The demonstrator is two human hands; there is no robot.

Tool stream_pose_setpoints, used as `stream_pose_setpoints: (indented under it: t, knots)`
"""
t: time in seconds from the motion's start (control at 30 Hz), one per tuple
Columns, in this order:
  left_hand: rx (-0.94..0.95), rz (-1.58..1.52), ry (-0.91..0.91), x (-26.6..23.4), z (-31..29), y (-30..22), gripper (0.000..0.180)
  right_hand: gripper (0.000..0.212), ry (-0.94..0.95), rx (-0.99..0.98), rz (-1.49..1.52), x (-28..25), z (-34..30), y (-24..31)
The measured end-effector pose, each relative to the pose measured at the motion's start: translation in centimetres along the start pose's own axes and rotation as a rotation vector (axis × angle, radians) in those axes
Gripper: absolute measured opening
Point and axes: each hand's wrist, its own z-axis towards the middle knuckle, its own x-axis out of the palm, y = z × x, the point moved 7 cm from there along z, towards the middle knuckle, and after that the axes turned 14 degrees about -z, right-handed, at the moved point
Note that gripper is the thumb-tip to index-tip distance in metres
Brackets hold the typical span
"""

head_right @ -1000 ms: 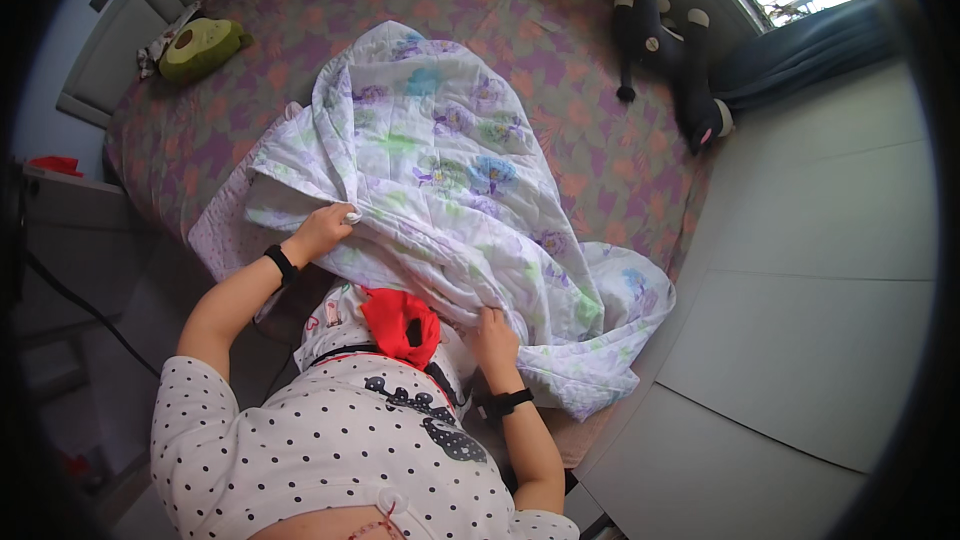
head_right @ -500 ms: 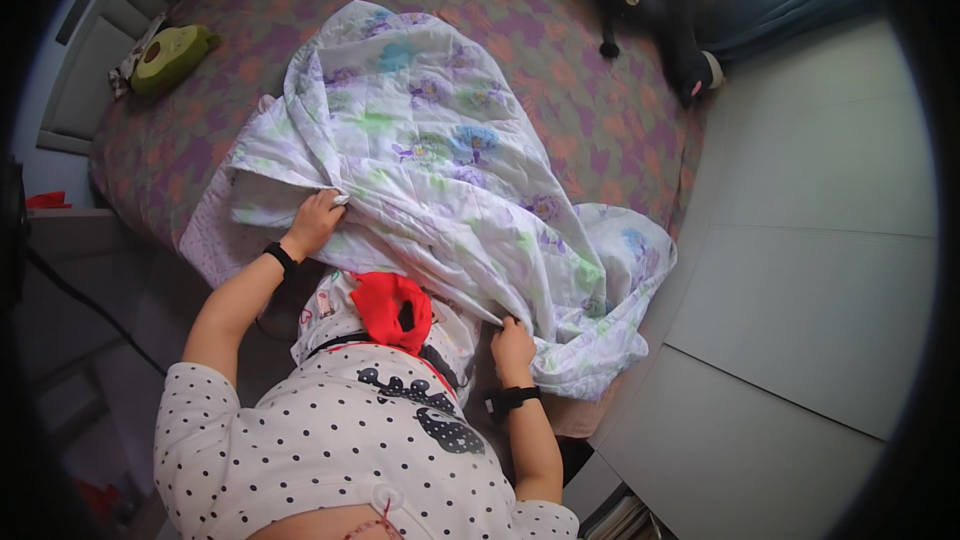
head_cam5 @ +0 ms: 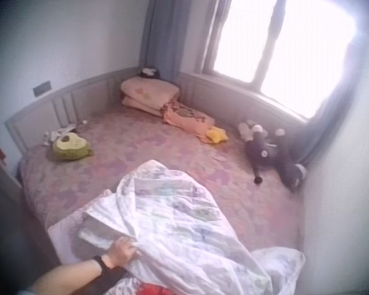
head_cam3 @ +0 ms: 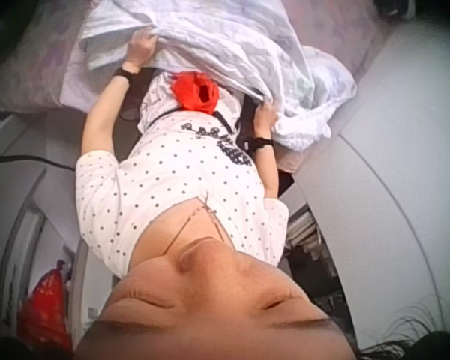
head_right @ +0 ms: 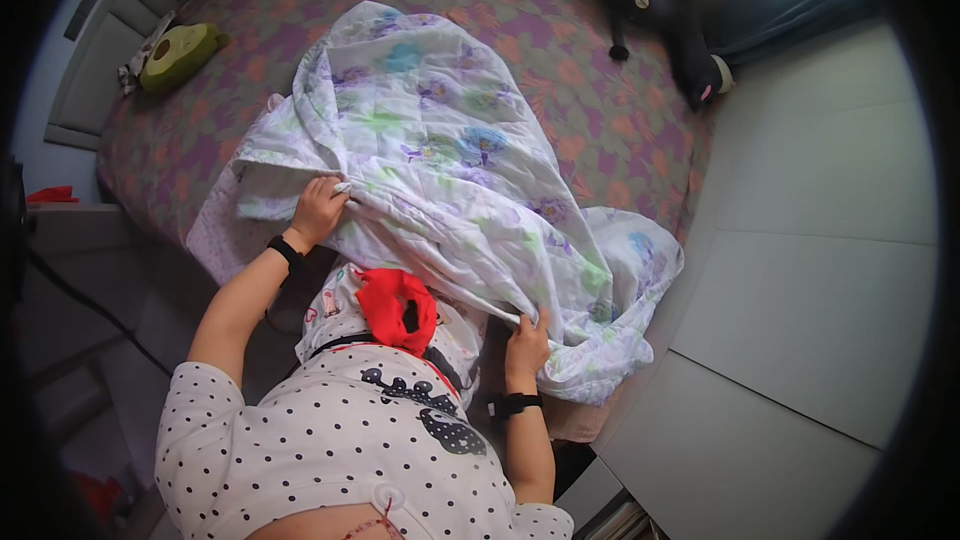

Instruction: The person folds a floral blanket on a bed, smooths the fabric, and stacks it next to another folded blanket.

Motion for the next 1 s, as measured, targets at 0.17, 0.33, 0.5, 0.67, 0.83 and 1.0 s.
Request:
stream_pose_setpoints:
  t: [0.17,0.33,0.5,0.67,0.83,1.0]
  knots:
    - [0.057,0.038,-0.147,-2.5,1.3,-0.8,0.013,0.019,-0.035,-0.058,0.05,0.4,0.3,0.2]
    - [0.012,-0.022,0.047,-0.2,2.0,0.3,0.018,0.018,-0.099,-0.063,0.143,-0.1,0.1,-0.3]
    - [-0.043,0.038,0.012,0.6,1.9,1.0,0.022,0.018,-0.041,-0.083,0.159,0.0,0.0,-0.3]
    - [-0.073,0.057,-0.006,0.8,2.7,1.1,0.024,0.013,-0.032,-0.096,0.177,-0.3,0.2,-0.2]
    - [0.01,-0.056,0.065,0.6,3.4,0.9,0.019,0.013,-0.011,-0.082,0.164,-0.5,0.6,-0.6]
    - [0.054,-0.1,-0.007,-3.3,4.6,-0.5,0.016,0.015,-0.055,-0.119,0.133,-4.5,2.0,-1.7]
